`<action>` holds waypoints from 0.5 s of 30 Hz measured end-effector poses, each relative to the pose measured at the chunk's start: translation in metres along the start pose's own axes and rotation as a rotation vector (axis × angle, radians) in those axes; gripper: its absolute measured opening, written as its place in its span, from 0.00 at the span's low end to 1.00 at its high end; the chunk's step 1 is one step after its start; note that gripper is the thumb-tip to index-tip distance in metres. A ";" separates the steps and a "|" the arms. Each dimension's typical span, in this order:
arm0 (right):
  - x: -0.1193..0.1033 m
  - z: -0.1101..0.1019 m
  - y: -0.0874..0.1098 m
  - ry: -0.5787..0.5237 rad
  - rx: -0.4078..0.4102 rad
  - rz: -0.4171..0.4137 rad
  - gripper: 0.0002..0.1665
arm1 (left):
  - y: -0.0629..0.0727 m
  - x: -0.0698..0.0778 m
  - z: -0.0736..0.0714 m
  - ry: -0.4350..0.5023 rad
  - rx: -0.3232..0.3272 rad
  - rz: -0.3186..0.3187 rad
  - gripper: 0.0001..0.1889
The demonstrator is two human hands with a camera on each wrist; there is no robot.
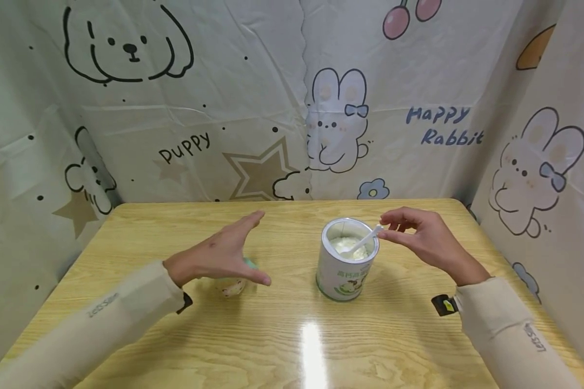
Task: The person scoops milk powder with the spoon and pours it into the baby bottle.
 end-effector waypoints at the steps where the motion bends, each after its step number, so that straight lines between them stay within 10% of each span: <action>1: 0.000 0.000 0.000 0.000 0.001 0.007 0.13 | -0.002 0.002 0.001 0.004 0.001 0.004 0.73; 15: 0.001 0.001 0.001 -0.008 0.010 0.020 0.10 | -0.022 0.030 0.017 0.064 -0.014 0.022 0.72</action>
Point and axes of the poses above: each hand's wrist, its own y-axis away from the middle knuckle, its own z-axis out of the palm, x = y × z, the point moved 2 cm from there along -y, towards the middle knuckle, and after that the axes turned 14 degrees about -y, right-handed, at the moved point
